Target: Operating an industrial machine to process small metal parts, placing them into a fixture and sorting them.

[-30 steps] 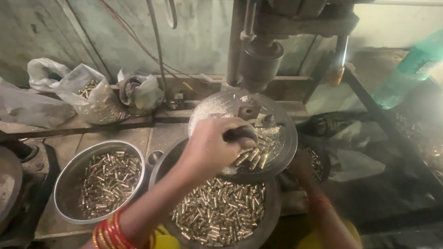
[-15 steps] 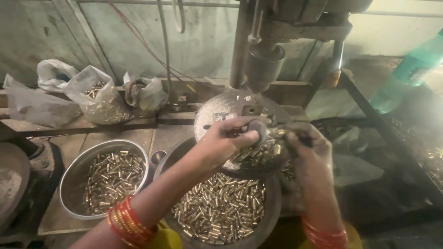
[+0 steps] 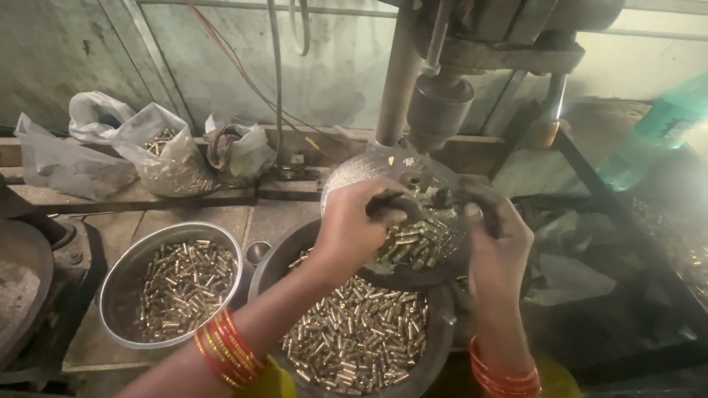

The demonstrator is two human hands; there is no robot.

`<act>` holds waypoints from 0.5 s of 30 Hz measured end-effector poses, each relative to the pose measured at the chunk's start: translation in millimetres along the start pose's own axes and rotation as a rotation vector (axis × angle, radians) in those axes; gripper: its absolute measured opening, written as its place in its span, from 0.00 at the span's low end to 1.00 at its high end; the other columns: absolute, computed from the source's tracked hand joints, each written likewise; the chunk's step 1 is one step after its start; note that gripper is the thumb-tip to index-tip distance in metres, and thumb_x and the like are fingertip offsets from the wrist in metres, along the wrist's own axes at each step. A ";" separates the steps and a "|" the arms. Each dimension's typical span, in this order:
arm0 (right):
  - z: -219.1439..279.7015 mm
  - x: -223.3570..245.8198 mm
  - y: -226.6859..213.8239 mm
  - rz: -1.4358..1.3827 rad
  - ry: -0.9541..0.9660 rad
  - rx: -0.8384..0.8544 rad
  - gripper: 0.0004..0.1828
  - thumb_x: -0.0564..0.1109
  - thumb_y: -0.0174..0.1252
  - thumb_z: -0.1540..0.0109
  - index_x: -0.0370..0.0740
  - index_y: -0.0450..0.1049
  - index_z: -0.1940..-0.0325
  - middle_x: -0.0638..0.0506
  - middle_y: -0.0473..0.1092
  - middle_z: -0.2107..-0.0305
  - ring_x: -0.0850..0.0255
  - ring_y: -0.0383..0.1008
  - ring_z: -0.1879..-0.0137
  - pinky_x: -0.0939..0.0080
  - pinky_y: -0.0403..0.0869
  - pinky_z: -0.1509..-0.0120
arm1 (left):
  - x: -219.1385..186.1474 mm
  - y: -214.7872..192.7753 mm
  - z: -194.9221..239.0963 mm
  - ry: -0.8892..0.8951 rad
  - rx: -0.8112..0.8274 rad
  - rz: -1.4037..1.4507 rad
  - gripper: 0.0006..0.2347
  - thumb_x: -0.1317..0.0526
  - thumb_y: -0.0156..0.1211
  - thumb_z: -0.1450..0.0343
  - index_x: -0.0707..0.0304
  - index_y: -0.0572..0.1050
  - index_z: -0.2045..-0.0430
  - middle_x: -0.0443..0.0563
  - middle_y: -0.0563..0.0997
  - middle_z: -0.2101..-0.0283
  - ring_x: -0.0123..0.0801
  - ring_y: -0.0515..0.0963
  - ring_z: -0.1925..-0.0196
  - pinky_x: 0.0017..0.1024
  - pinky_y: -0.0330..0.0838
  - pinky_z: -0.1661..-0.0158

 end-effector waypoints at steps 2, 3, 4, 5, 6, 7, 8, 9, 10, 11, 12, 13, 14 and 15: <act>-1.0 -9.1 -10.3 0.031 -0.009 -0.052 0.14 0.29 0.58 0.37 0.35 0.78 0.48 0.53 0.76 0.58 0.69 0.73 0.53 0.69 0.71 0.46 | -1.0 -1.4 -0.3 0.046 -0.053 -0.048 0.11 0.72 0.65 0.35 0.60 0.82 0.62 0.48 0.86 0.62 0.27 0.86 0.62 0.28 0.82 0.59; 0.7 -0.7 -6.3 0.081 -0.071 -0.021 0.13 0.29 0.57 0.37 0.33 0.79 0.50 0.53 0.77 0.57 0.68 0.74 0.50 0.69 0.71 0.41 | -12.3 -1.8 0.7 0.157 -0.082 -0.129 0.10 0.73 0.65 0.35 0.61 0.82 0.63 0.51 0.86 0.63 0.30 0.86 0.62 0.29 0.81 0.60; 2.9 7.2 -0.6 0.128 -0.132 0.010 0.12 0.28 0.55 0.37 0.32 0.79 0.52 0.53 0.78 0.56 0.68 0.75 0.47 0.69 0.70 0.37 | -23.5 -2.5 3.2 0.268 -0.111 -0.212 0.09 0.74 0.65 0.34 0.62 0.83 0.63 0.54 0.85 0.64 0.33 0.85 0.63 0.29 0.80 0.62; 3.6 7.8 -0.3 0.127 -0.128 0.010 0.12 0.28 0.55 0.37 0.32 0.79 0.52 0.53 0.78 0.56 0.68 0.75 0.47 0.69 0.70 0.37 | -24.2 -0.5 2.6 0.265 -0.110 -0.214 0.09 0.74 0.65 0.34 0.62 0.83 0.63 0.54 0.85 0.64 0.33 0.85 0.63 0.29 0.80 0.62; 4.8 10.6 0.8 0.158 -0.147 0.020 0.10 0.29 0.56 0.36 0.32 0.78 0.52 0.53 0.78 0.56 0.68 0.75 0.48 0.69 0.70 0.37 | -31.5 0.9 4.5 0.324 -0.136 -0.276 0.09 0.75 0.66 0.35 0.64 0.82 0.66 0.56 0.84 0.63 0.38 0.84 0.63 0.31 0.78 0.62; 5.9 13.5 2.0 0.188 -0.165 0.030 0.09 0.30 0.56 0.35 0.31 0.78 0.52 0.52 0.77 0.56 0.68 0.74 0.48 0.69 0.69 0.38 | -38.8 2.8 6.5 0.384 -0.161 -0.339 0.08 0.76 0.66 0.37 0.65 0.81 0.68 0.58 0.83 0.63 0.42 0.83 0.63 0.33 0.76 0.63; 5.8 13.5 3.5 0.187 -0.165 0.031 0.09 0.30 0.56 0.35 0.31 0.78 0.52 0.52 0.77 0.56 0.68 0.74 0.48 0.69 0.69 0.38 | -38.4 3.2 4.3 0.384 -0.162 -0.340 0.08 0.76 0.66 0.37 0.65 0.81 0.68 0.58 0.83 0.63 0.42 0.83 0.63 0.33 0.76 0.63; 5.7 14.4 4.9 0.173 -0.175 0.034 0.10 0.30 0.55 0.35 0.31 0.78 0.52 0.52 0.77 0.56 0.68 0.74 0.48 0.69 0.69 0.38 | -28.5 3.1 -1.5 0.289 -0.137 -0.239 0.08 0.76 0.65 0.37 0.65 0.80 0.69 0.55 0.83 0.63 0.39 0.85 0.64 0.31 0.78 0.63; 6.9 14.8 4.0 0.163 -0.182 0.034 0.11 0.29 0.55 0.36 0.31 0.77 0.52 0.52 0.76 0.55 0.68 0.73 0.48 0.69 0.69 0.38 | -17.6 6.3 -5.7 0.191 -0.106 -0.134 0.08 0.76 0.63 0.37 0.64 0.79 0.69 0.52 0.83 0.63 0.35 0.86 0.65 0.29 0.81 0.64; 6.8 13.8 3.2 0.166 -0.179 0.033 0.11 0.29 0.55 0.36 0.31 0.77 0.52 0.52 0.76 0.55 0.68 0.73 0.48 0.69 0.69 0.38 | -17.7 4.6 -6.7 0.188 -0.103 -0.132 0.08 0.76 0.63 0.37 0.64 0.79 0.69 0.52 0.83 0.63 0.35 0.86 0.65 0.29 0.81 0.64; 6.5 13.4 2.5 0.170 -0.179 0.032 0.10 0.29 0.54 0.36 0.31 0.78 0.52 0.52 0.76 0.56 0.68 0.73 0.48 0.69 0.69 0.39 | -17.7 3.1 -8.0 0.179 -0.101 -0.190 0.08 0.76 0.64 0.37 0.64 0.79 0.70 0.52 0.82 0.65 0.35 0.85 0.66 0.30 0.80 0.65; 6.1 13.0 1.8 0.174 -0.180 0.031 0.10 0.29 0.54 0.35 0.31 0.78 0.53 0.52 0.76 0.57 0.68 0.73 0.48 0.70 0.69 0.39 | -17.7 1.8 -9.5 0.171 -0.100 -0.247 0.08 0.76 0.64 0.38 0.64 0.78 0.70 0.52 0.81 0.67 0.36 0.85 0.67 0.32 0.79 0.65; 6.6 15.7 2.2 0.177 -0.180 0.029 0.10 0.29 0.54 0.35 0.31 0.78 0.53 0.52 0.76 0.57 0.68 0.73 0.48 0.70 0.69 0.39 | -20.1 2.0 -10.0 0.172 -0.097 -0.244 0.08 0.76 0.64 0.38 0.64 0.78 0.70 0.52 0.81 0.67 0.36 0.85 0.67 0.32 0.79 0.65; 7.6 20.7 3.0 0.230 -0.205 0.023 0.10 0.28 0.54 0.36 0.31 0.78 0.54 0.52 0.76 0.57 0.67 0.73 0.48 0.70 0.69 0.39 | -24.2 1.0 -10.1 0.187 -0.113 -0.285 0.09 0.76 0.64 0.38 0.65 0.78 0.69 0.53 0.81 0.66 0.38 0.84 0.66 0.33 0.78 0.64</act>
Point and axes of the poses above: each hand's wrist, its own z-axis away from the middle knuckle, its own y-axis out of the palm, x = y × z, the point moved 10 cm from there along -z, towards the middle knuckle
